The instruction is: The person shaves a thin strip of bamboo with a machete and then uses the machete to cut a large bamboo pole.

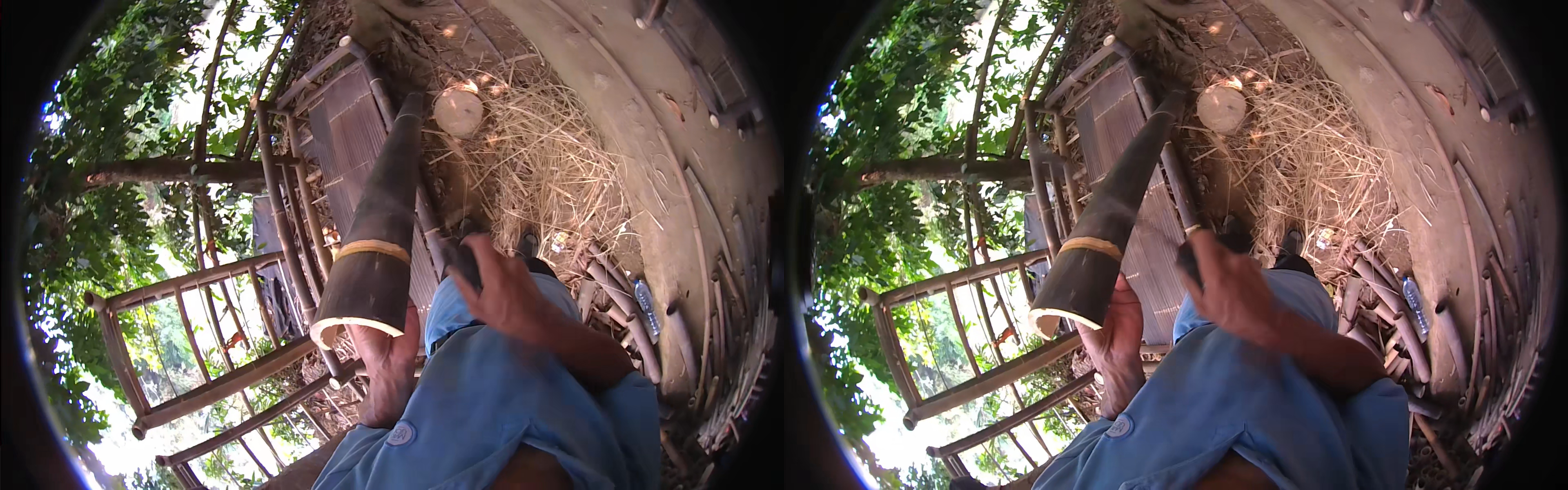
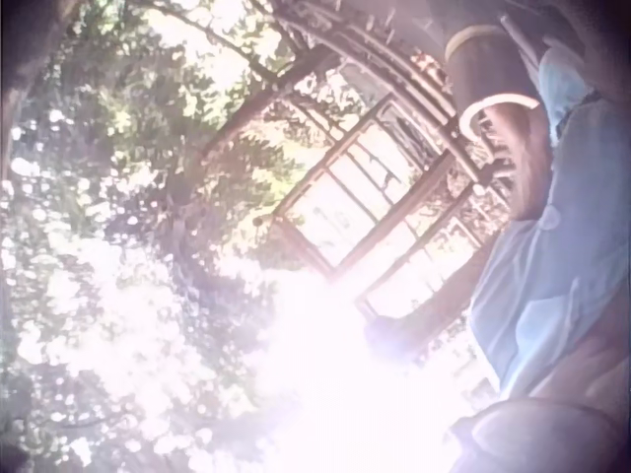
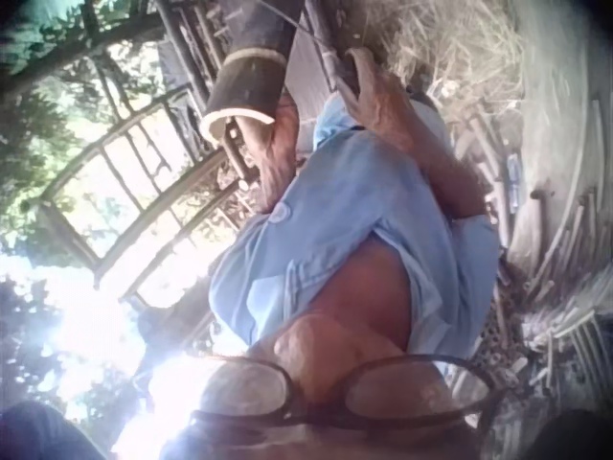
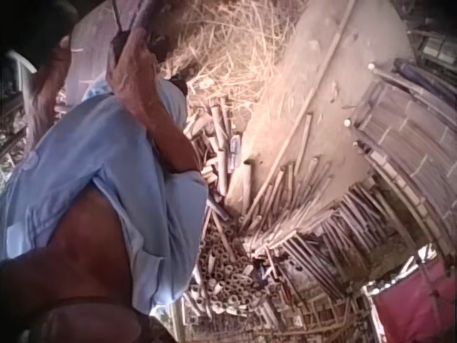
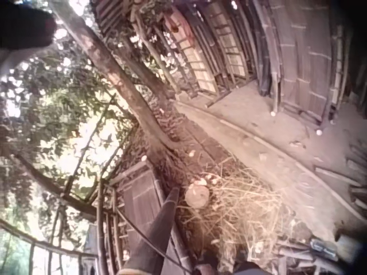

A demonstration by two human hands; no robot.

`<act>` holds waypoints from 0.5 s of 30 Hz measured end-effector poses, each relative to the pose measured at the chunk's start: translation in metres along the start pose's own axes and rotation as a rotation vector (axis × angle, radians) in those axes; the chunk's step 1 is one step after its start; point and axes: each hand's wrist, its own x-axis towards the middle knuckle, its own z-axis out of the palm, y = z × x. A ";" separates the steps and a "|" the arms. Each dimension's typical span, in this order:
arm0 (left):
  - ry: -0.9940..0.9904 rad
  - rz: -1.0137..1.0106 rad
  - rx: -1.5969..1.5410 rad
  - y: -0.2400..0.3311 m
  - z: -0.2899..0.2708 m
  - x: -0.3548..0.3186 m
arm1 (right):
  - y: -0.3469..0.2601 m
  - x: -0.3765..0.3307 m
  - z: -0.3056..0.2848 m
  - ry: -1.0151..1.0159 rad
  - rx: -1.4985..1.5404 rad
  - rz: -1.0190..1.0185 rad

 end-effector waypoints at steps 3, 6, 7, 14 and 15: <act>-0.021 -0.016 -0.025 0.007 -0.003 -0.003 | -0.007 -0.005 -0.003 -0.018 0.078 -0.056; -0.052 -0.053 -0.039 0.010 -0.023 -0.001 | -0.003 -0.010 0.018 0.005 0.093 -0.316; 0.056 0.051 0.042 0.004 -0.006 0.005 | 0.005 -0.008 0.026 0.001 0.128 -0.276; -0.051 0.016 0.005 0.007 0.009 0.013 | 0.006 -0.007 0.035 0.083 0.085 -0.249; -0.009 0.040 -0.080 0.006 -0.002 0.012 | 0.013 -0.006 0.038 0.103 0.098 -0.169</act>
